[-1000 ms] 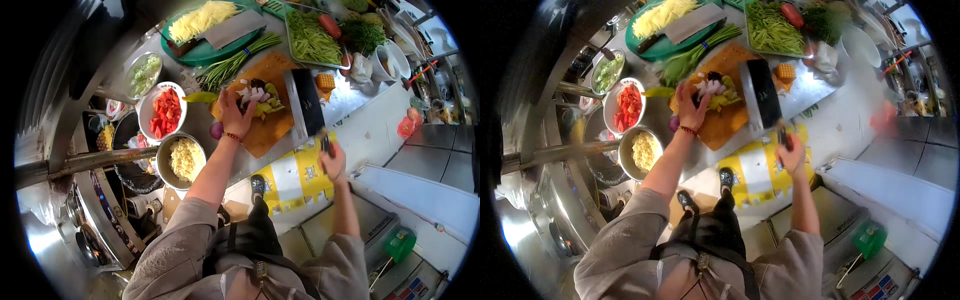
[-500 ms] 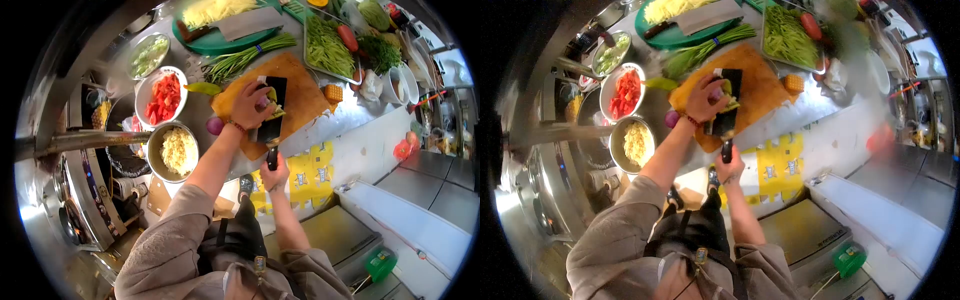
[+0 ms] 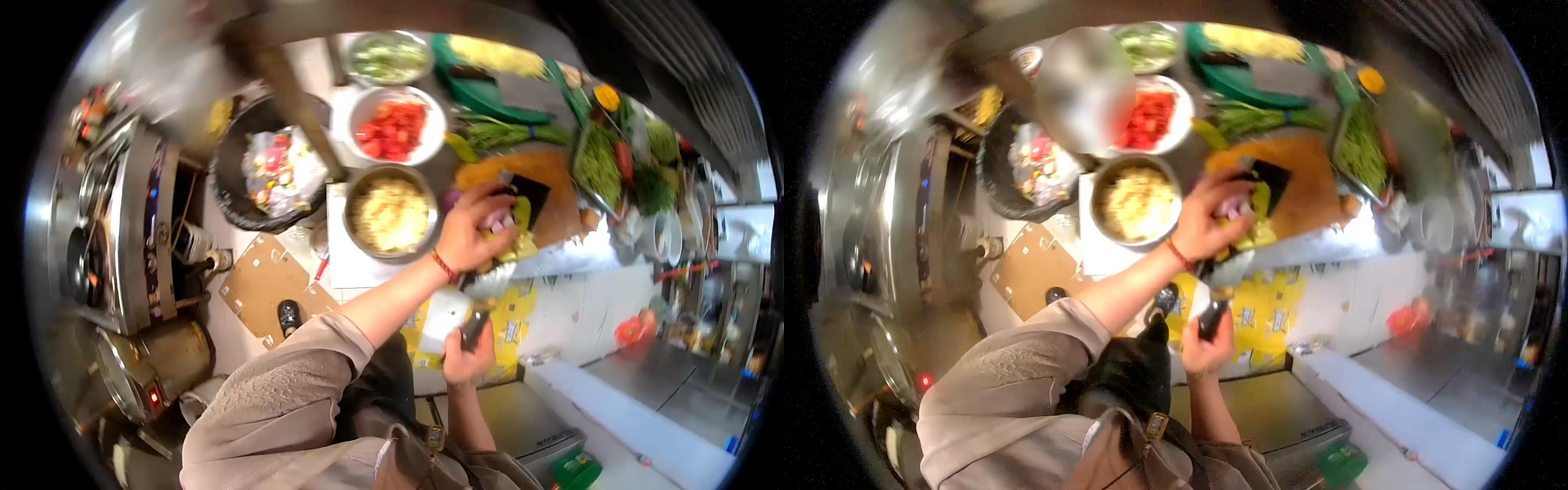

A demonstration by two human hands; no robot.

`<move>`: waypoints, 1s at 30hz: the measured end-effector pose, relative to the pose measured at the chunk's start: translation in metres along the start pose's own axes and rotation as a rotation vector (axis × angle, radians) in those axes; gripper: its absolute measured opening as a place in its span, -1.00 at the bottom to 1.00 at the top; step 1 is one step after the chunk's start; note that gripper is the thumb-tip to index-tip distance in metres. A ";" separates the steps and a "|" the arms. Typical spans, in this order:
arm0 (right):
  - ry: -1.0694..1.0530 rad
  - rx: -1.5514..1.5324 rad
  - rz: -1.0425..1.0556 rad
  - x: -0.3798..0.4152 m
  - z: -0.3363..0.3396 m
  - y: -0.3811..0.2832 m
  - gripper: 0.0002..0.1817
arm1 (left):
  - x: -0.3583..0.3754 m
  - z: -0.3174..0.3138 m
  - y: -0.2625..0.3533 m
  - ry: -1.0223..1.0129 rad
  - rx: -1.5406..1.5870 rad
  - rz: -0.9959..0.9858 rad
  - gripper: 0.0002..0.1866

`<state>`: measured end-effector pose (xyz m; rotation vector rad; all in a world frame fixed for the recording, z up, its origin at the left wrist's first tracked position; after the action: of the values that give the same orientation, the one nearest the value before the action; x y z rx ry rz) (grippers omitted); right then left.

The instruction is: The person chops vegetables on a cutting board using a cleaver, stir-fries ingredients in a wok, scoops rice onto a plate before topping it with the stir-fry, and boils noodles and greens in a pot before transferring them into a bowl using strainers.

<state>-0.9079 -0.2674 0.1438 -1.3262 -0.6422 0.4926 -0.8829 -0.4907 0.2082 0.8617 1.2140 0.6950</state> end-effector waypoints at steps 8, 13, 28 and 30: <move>-0.409 -0.076 0.086 0.198 -0.229 -0.066 -0.47 | 0.057 0.387 0.033 0.438 -0.170 0.026 -0.55; -0.791 0.062 0.280 0.317 -0.496 -0.100 -0.45 | 0.071 0.726 0.025 0.820 -0.416 -0.021 -0.53; -1.148 0.028 0.866 0.608 -1.033 -0.194 -0.58 | 0.164 1.403 -0.004 1.196 -1.183 0.179 -0.66; -1.258 -0.036 0.721 0.603 -1.038 -0.201 -0.61 | 0.115 1.332 0.040 0.758 -1.520 -0.146 -0.61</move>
<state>0.2334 -0.6562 0.3095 -1.1438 -1.1596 1.9827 0.4406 -0.6242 0.3448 -0.8136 0.9511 1.5452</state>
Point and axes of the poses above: each hand's wrist, its own x-axis away from the middle knuckle, its own z-axis out of the back of the hand, y = z × x, the point moved 5 cm from there along -x, towards the middle knuckle, and after that the axes turned 5 degrees about y, right-handed, at the moved point
